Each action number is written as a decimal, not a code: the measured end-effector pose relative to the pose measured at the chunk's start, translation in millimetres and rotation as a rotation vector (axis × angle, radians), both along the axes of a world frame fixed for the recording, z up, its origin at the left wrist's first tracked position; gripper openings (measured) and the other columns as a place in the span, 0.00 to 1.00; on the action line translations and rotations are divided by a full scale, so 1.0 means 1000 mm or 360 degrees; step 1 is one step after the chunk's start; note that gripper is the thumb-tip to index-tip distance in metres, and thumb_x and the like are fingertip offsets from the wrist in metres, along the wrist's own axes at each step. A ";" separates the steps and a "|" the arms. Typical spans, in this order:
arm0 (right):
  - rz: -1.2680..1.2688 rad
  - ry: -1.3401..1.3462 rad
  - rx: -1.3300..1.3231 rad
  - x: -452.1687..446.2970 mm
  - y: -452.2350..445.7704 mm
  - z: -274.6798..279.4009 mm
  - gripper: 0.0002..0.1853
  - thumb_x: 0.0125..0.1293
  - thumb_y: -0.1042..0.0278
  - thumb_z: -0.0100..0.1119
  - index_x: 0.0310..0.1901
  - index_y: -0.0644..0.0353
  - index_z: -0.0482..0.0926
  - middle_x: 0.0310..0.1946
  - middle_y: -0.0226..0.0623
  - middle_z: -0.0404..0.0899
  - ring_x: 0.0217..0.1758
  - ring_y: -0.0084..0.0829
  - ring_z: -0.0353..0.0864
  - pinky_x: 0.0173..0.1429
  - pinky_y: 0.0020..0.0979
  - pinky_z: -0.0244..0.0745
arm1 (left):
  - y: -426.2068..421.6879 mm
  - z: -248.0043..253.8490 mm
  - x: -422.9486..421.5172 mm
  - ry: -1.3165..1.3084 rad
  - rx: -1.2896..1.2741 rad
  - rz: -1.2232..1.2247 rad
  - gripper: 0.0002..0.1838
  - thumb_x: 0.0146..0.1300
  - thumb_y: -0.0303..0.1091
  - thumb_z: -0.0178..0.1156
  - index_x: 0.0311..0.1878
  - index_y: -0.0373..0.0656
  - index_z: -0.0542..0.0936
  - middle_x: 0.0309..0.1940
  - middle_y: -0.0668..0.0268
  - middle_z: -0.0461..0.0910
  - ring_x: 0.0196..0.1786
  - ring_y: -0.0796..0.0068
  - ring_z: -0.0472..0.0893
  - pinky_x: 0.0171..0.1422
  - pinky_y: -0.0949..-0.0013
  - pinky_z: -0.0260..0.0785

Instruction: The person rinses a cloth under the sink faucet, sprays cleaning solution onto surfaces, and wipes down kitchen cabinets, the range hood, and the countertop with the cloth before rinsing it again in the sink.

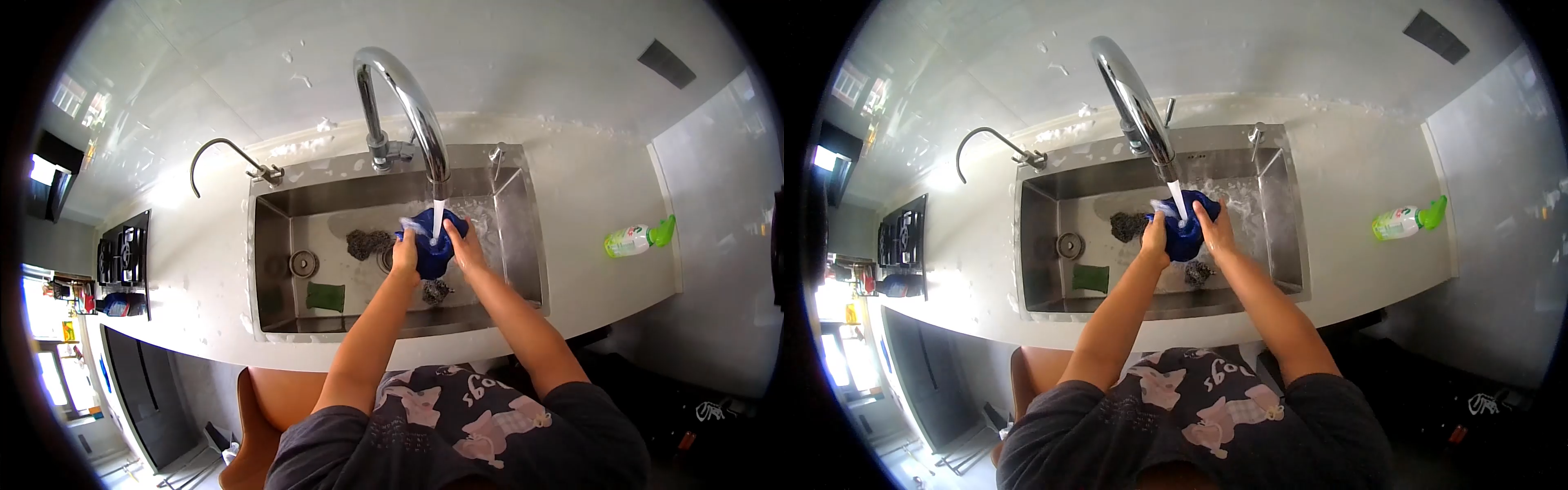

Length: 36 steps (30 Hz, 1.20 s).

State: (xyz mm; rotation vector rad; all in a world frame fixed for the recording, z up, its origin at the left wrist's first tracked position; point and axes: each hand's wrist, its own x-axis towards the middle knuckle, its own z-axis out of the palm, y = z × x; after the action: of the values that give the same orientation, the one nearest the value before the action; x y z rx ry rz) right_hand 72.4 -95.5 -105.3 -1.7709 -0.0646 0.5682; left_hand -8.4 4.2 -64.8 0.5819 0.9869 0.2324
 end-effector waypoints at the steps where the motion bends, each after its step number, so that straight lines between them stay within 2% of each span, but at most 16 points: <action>1: 0.0096 0.0013 -0.0051 -0.011 -0.004 0.008 0.50 0.51 0.35 0.57 0.61 0.74 0.55 0.58 0.58 0.63 0.63 0.44 0.62 0.64 0.33 0.56 | 0.002 -0.010 0.000 -0.0033 0.0043 0.0017 0.24 0.63 0.46 0.47 0.54 0.37 0.67 0.47 0.57 0.73 0.43 0.62 0.78 0.48 0.60 0.73; 3: 0.0293 0.0029 -0.0150 -0.033 -0.011 0.026 0.51 0.53 0.36 0.55 0.61 0.78 0.52 0.57 0.62 0.62 0.63 0.47 0.61 0.65 0.33 0.55 | 0.003 -0.013 -0.004 -0.0031 0.0079 0.0027 0.25 0.63 0.49 0.48 0.53 0.38 0.68 0.46 0.58 0.74 0.43 0.63 0.78 0.47 0.61 0.73; 5: 0.0435 -0.0213 -0.0348 -0.043 -0.010 0.034 0.32 0.57 0.46 0.55 0.50 0.71 0.71 0.41 0.58 0.76 0.48 0.49 0.75 0.51 0.36 0.68 | 0.002 -0.001 -0.006 -0.0023 -0.0009 0.0010 0.25 0.62 0.53 0.50 0.51 0.40 0.69 0.43 0.60 0.76 0.41 0.66 0.79 0.45 0.62 0.74; 9: 0.0381 -0.0426 -0.0742 -0.041 -0.009 0.046 0.17 0.63 0.56 0.50 0.36 0.63 0.80 0.28 0.48 0.79 0.34 0.39 0.79 0.38 0.36 0.69 | 0.006 -0.005 -0.014 -0.0046 0.0008 0.0003 0.24 0.61 0.51 0.53 0.51 0.42 0.69 0.41 0.62 0.76 0.41 0.68 0.79 0.43 0.62 0.74; 12: 0.0267 -0.0340 -0.0085 -0.031 -0.012 0.061 0.18 0.62 0.54 0.51 0.38 0.62 0.80 0.28 0.45 0.79 0.31 0.33 0.78 0.37 0.33 0.69 | 0.015 -0.044 -0.022 -0.0169 0.0137 0.0021 0.26 0.60 0.51 0.55 0.54 0.44 0.67 0.44 0.62 0.75 0.43 0.67 0.78 0.43 0.63 0.74; 16: 0.0222 0.0312 0.0167 -0.011 -0.009 0.084 0.15 0.65 0.57 0.49 0.37 0.59 0.81 0.29 0.31 0.79 0.31 0.26 0.72 0.38 0.29 0.67 | 0.010 0.001 -0.029 0.0140 0.0251 -0.0147 0.28 0.59 0.49 0.56 0.58 0.46 0.63 0.53 0.57 0.69 0.51 0.63 0.74 0.51 0.60 0.70; 19: 0.0267 -0.0039 0.0052 -0.007 0.003 0.110 0.15 0.65 0.55 0.51 0.39 0.58 0.80 0.29 0.25 0.76 0.30 0.16 0.71 0.34 0.22 0.67 | 0.006 -0.002 -0.023 0.1033 0.1367 -0.1107 0.30 0.58 0.43 0.55 0.61 0.44 0.59 0.64 0.49 0.55 0.61 0.51 0.64 0.63 0.55 0.58; 20: 0.0274 -0.0043 0.0050 -0.006 0.007 0.115 0.15 0.65 0.55 0.51 0.39 0.58 0.80 0.29 0.25 0.76 0.30 0.16 0.71 0.34 0.22 0.67 | 0.009 -0.006 -0.022 0.1032 0.1365 -0.1099 0.30 0.58 0.43 0.55 0.61 0.44 0.59 0.64 0.49 0.55 0.61 0.51 0.64 0.63 0.55 0.58; 22: 0.0275 -0.0413 -0.0002 0.000 0.016 0.122 0.16 0.66 0.56 0.50 0.40 0.61 0.79 0.30 0.29 0.78 0.32 0.22 0.75 0.39 0.25 0.69 | 0.018 -0.008 -0.019 0.0052 0.2121 -0.0893 0.28 0.57 0.40 0.54 0.60 0.44 0.60 0.61 0.47 0.58 0.59 0.50 0.66 0.60 0.58 0.60; 23: 0.0359 -0.0461 0.0159 0.011 0.020 0.103 0.16 0.66 0.58 0.50 0.42 0.63 0.78 0.32 0.35 0.81 0.34 0.28 0.77 0.41 0.28 0.69 | 0.020 0.000 -0.017 -0.0108 0.2037 -0.0981 0.23 0.56 0.37 0.53 0.55 0.44 0.67 0.52 0.46 0.68 0.53 0.49 0.70 0.55 0.59 0.64; 26: 0.0548 -0.0782 -0.0269 0.014 0.022 0.111 0.15 0.65 0.58 0.50 0.42 0.62 0.78 0.32 0.41 0.81 0.36 0.30 0.79 0.42 0.28 0.70 | 0.029 0.037 -0.020 0.0315 0.1928 -0.1164 0.16 0.56 0.36 0.52 0.47 0.42 0.73 0.40 0.48 0.76 0.46 0.49 0.74 0.49 0.58 0.66; 27: 0.0572 -0.0833 -0.0366 0.015 0.020 0.120 0.15 0.65 0.60 0.49 0.43 0.62 0.77 0.34 0.44 0.80 0.37 0.35 0.79 0.42 0.30 0.70 | 0.034 0.034 -0.022 0.0091 0.2145 -0.1011 0.14 0.58 0.37 0.51 0.44 0.40 0.75 0.34 0.50 0.78 0.42 0.47 0.75 0.46 0.56 0.67; 30: 0.0647 -0.0941 -0.0286 0.021 0.014 0.133 0.18 0.64 0.54 0.48 0.39 0.62 0.78 0.32 0.48 0.79 0.39 0.47 0.78 0.42 0.38 0.71 | 0.048 0.086 -0.027 0.0225 0.2431 -0.1416 0.14 0.60 0.38 0.51 0.46 0.43 0.75 0.34 0.51 0.78 0.42 0.48 0.75 0.45 0.56 0.67; 32: 0.0744 -0.0925 -0.0373 0.019 0.013 0.129 0.17 0.65 0.57 0.47 0.43 0.63 0.76 0.35 0.45 0.79 0.40 0.43 0.77 0.46 0.36 0.69 | 0.059 0.097 -0.026 0.0179 0.2607 -0.1344 0.13 0.61 0.40 0.50 0.46 0.46 0.76 0.33 0.52 0.78 0.41 0.50 0.76 0.44 0.56 0.67; 34: 0.0929 -0.0375 0.0258 0.022 0.014 0.112 0.16 0.65 0.60 0.47 0.45 0.63 0.73 0.38 0.40 0.78 0.43 0.36 0.76 0.50 0.32 0.67 | 0.070 0.122 -0.021 -0.0011 0.2547 -0.1251 0.13 0.61 0.40 0.50 0.45 0.48 0.77 0.33 0.54 0.78 0.40 0.51 0.76 0.43 0.57 0.67; 36: 0.1074 -0.0484 0.0273 0.021 0.014 0.131 0.17 0.63 0.61 0.50 0.47 0.64 0.75 0.41 0.31 0.77 0.45 0.27 0.73 0.50 0.29 0.66 | 0.074 0.139 -0.016 0.0007 0.2561 -0.1246 0.12 0.61 0.40 0.50 0.44 0.47 0.77 0.32 0.55 0.79 0.38 0.51 0.76 0.42 0.57 0.67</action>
State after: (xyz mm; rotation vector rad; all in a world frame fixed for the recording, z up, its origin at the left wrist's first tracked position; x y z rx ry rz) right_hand 93.4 -82.0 25.7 -1.6347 -0.9207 0.7351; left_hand -24.3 78.4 73.9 2.3550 0.3145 0.2831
